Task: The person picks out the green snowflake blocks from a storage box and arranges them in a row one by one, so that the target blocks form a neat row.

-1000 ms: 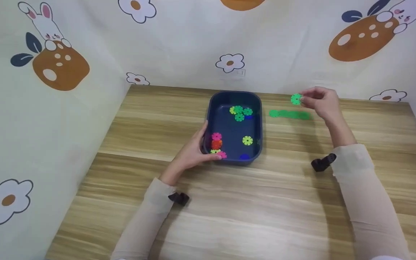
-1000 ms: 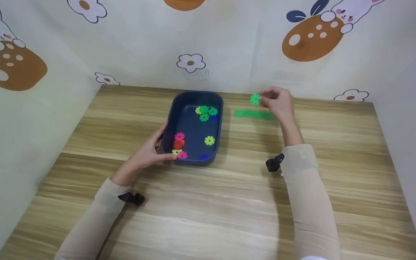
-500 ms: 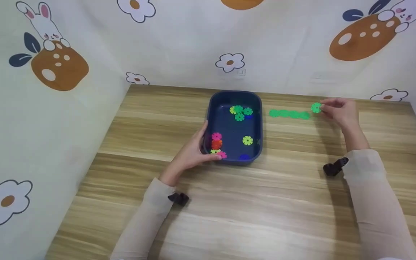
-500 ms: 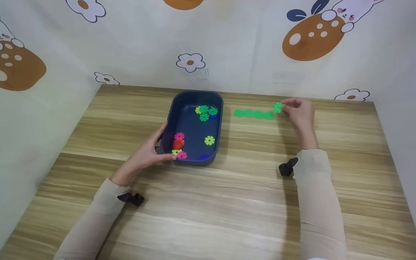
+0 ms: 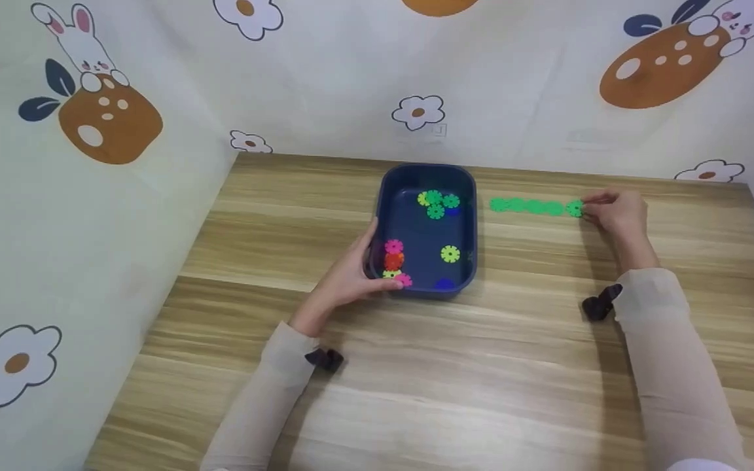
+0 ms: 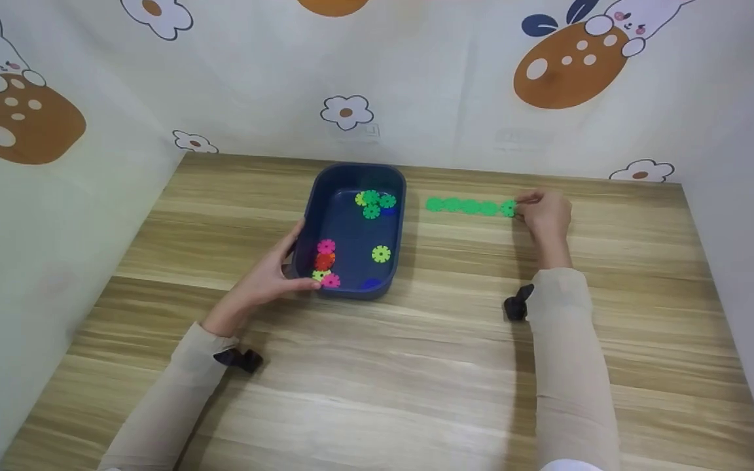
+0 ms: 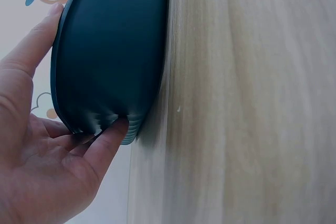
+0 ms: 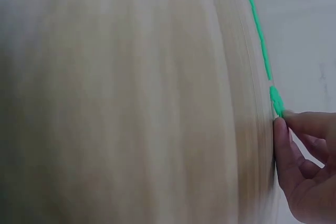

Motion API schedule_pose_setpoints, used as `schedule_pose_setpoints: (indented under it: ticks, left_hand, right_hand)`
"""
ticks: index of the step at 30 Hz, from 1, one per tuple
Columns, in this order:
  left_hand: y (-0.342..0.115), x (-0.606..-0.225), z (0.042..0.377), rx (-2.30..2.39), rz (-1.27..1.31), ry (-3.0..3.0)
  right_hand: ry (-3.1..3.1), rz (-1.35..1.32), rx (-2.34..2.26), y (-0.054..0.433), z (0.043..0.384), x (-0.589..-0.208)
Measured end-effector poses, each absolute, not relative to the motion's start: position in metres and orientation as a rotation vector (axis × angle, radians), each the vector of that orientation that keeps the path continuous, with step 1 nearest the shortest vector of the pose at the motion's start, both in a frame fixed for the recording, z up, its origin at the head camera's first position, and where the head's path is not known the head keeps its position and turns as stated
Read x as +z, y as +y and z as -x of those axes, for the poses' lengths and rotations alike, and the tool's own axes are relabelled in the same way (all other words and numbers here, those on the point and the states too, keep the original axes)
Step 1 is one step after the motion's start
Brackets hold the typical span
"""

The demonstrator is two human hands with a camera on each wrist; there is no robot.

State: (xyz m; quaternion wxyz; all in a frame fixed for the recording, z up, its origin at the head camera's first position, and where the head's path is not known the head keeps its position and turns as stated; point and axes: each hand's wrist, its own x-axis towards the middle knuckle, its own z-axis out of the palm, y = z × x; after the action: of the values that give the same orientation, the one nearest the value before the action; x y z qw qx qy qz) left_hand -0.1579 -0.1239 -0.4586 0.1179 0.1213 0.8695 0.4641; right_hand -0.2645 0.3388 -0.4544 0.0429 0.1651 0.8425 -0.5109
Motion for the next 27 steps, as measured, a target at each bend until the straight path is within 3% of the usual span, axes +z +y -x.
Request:
schedule_pose_setpoints:
  ticks: [10, 21, 27]
  left_hand:
    - [-0.124, -0.460, 0.157, 1.379, -0.345, 2.546]
    - [-0.123, -0.457, 0.156, 1.359, -0.360, 2.553]
    - [-0.123, -0.458, 0.157, 1.351, -0.367, 2.557]
  right_hand:
    - [2.825, -0.459, -1.147, 0.330, 0.263, -0.454]
    - [2.663, -0.617, -1.506, 0.331, 0.262, -0.451]
    - [2.683, -0.545, -1.642, 0.312, 0.263, -0.434]
